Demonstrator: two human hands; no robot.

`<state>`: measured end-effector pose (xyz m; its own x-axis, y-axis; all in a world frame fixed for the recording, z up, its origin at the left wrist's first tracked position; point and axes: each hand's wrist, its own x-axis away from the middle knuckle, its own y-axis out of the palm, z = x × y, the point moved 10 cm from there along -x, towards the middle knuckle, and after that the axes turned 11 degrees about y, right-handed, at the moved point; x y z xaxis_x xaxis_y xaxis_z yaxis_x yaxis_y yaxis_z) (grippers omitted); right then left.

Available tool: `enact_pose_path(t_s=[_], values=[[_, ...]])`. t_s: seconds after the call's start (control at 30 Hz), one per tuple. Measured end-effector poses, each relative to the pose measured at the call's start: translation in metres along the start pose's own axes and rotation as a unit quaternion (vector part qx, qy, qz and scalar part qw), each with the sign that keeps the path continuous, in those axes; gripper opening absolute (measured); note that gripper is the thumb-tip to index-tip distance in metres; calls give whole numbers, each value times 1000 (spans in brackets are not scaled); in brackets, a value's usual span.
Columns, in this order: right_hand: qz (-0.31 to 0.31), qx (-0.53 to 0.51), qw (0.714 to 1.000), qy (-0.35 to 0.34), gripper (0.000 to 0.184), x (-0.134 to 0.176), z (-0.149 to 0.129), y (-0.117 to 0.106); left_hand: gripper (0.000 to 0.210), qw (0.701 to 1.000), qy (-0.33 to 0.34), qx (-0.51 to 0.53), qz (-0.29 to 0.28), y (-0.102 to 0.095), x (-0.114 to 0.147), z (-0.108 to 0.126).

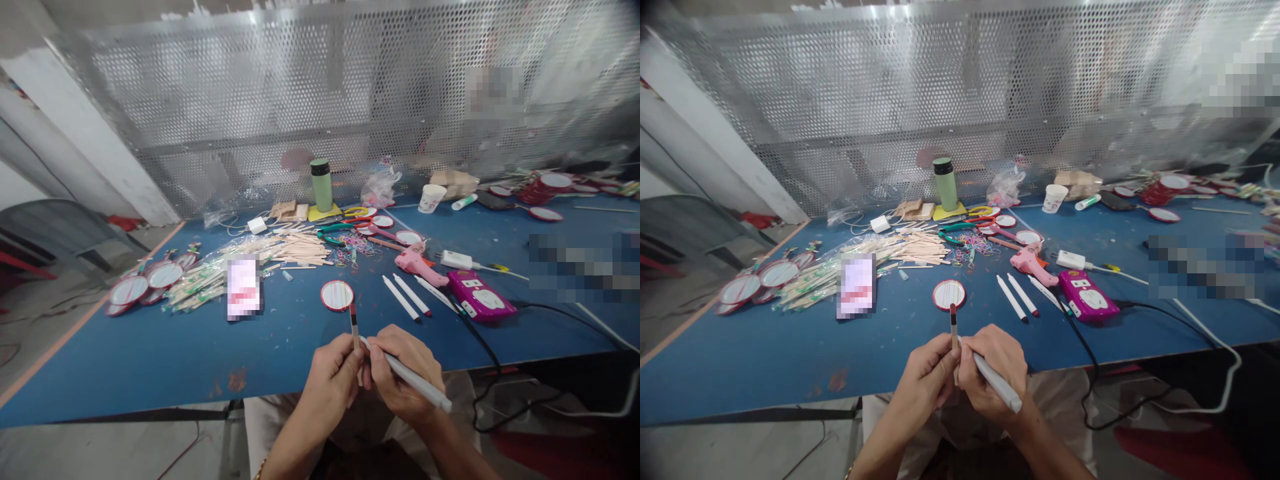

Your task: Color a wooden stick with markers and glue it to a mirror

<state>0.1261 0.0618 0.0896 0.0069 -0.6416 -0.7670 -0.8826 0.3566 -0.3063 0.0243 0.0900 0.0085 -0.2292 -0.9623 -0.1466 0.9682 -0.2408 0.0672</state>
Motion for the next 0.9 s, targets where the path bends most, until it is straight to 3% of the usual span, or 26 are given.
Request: enact_pose_path(t_s=[0.9], values=[[7,11,1000,-4,16,-2,-2,1,41,1000,12,4,2,1,2,0]])
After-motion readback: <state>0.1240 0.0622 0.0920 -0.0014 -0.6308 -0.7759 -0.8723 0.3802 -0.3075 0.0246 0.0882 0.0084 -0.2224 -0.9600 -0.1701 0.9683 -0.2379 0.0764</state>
